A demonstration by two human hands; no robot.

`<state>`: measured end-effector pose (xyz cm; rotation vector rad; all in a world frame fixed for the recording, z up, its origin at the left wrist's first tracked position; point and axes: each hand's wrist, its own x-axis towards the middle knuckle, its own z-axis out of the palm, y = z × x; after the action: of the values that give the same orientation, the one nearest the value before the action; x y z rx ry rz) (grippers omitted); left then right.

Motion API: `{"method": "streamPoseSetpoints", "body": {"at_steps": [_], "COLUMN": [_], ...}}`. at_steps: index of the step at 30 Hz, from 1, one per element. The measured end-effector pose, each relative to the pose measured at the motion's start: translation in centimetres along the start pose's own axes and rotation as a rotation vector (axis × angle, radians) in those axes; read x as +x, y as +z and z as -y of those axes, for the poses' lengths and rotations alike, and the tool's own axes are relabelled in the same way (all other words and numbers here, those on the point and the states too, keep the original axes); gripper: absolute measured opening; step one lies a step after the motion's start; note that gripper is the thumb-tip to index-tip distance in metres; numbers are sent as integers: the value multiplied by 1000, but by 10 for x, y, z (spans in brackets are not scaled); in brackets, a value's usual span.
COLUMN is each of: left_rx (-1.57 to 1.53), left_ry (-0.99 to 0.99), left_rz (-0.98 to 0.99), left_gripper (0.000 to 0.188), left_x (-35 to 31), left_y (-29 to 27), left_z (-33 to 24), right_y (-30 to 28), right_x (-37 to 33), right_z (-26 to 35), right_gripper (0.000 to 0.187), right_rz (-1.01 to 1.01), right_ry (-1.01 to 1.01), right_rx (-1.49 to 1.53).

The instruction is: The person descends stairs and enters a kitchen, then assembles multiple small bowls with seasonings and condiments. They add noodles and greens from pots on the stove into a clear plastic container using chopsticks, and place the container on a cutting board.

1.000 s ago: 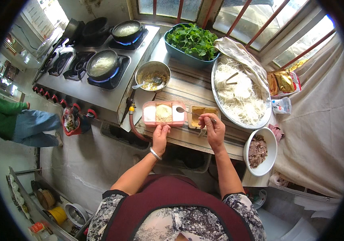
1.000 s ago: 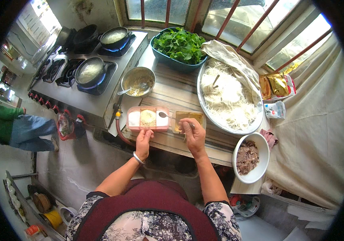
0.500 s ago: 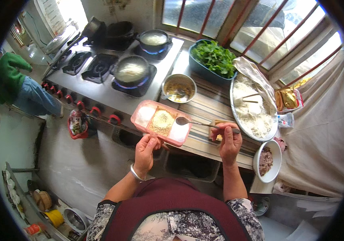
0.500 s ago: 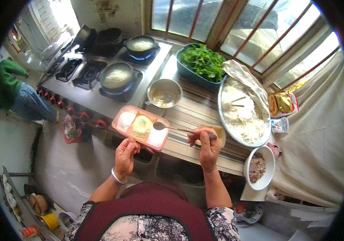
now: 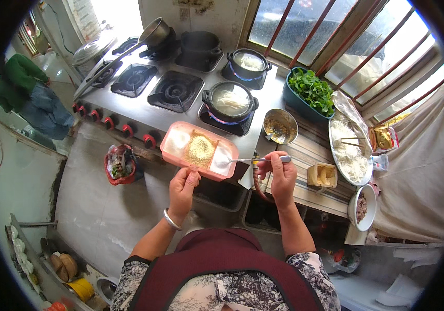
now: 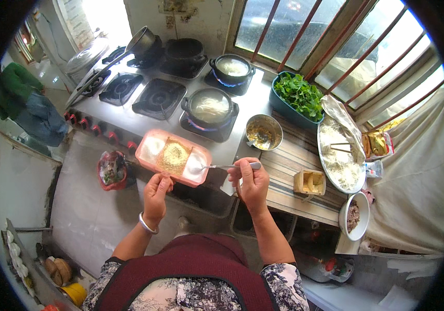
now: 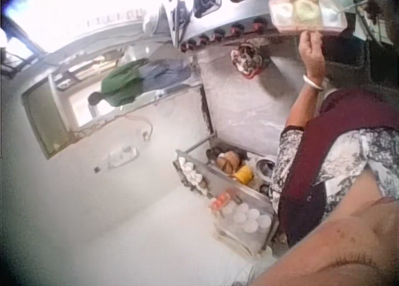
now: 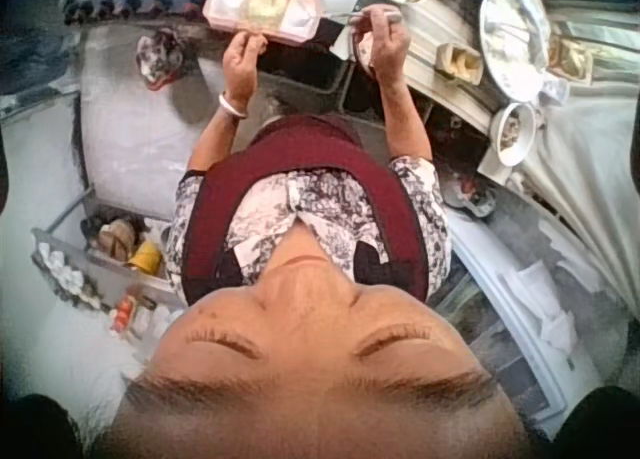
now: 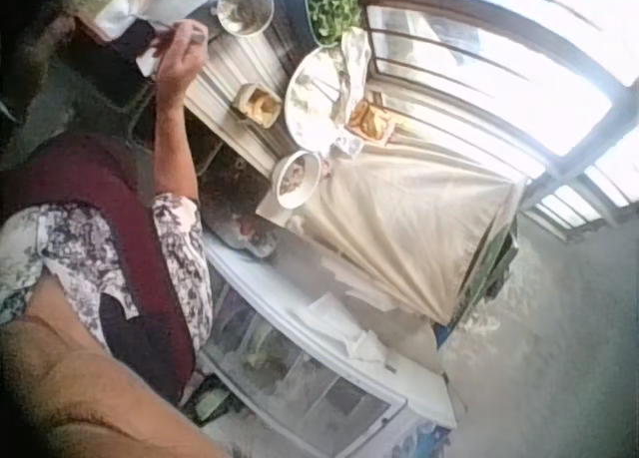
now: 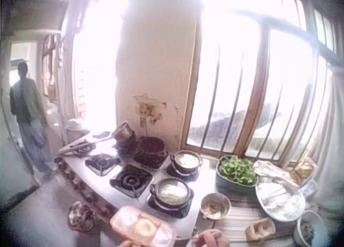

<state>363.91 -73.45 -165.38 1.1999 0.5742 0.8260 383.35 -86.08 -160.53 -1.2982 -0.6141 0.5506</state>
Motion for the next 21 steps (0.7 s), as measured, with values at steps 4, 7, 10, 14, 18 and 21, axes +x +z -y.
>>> {"method": "streamPoseSetpoints", "body": {"at_steps": [4,7,10,14,18,21], "left_rx": [-114,-156,-179,-206,-197,-180], "left_ry": [-14,-18,-10,-29,-27,-18], "left_rz": [-12,-14,-6,-38,-46,-49], "left_gripper": [13,12,12,12,11,11], "left_x": [11,20,33,49,61,64], "left_y": [-6,-5,-2,9,17,21], "left_z": [4,6,6,3,0,-2], "right_y": [2,-1,-5,-10,-13,-6], "right_x": [9,18,33,68,120,150], "right_z": [2,0,-5,-6,-5,-12], "right_gripper": [20,21,21,19,17,18], "right_rz": [-26,-38,-60,-65,-99,-4], "right_ry": [-31,-8,19,48,-16,-179], "right_rx": [35,58,129,244,290,169]}}
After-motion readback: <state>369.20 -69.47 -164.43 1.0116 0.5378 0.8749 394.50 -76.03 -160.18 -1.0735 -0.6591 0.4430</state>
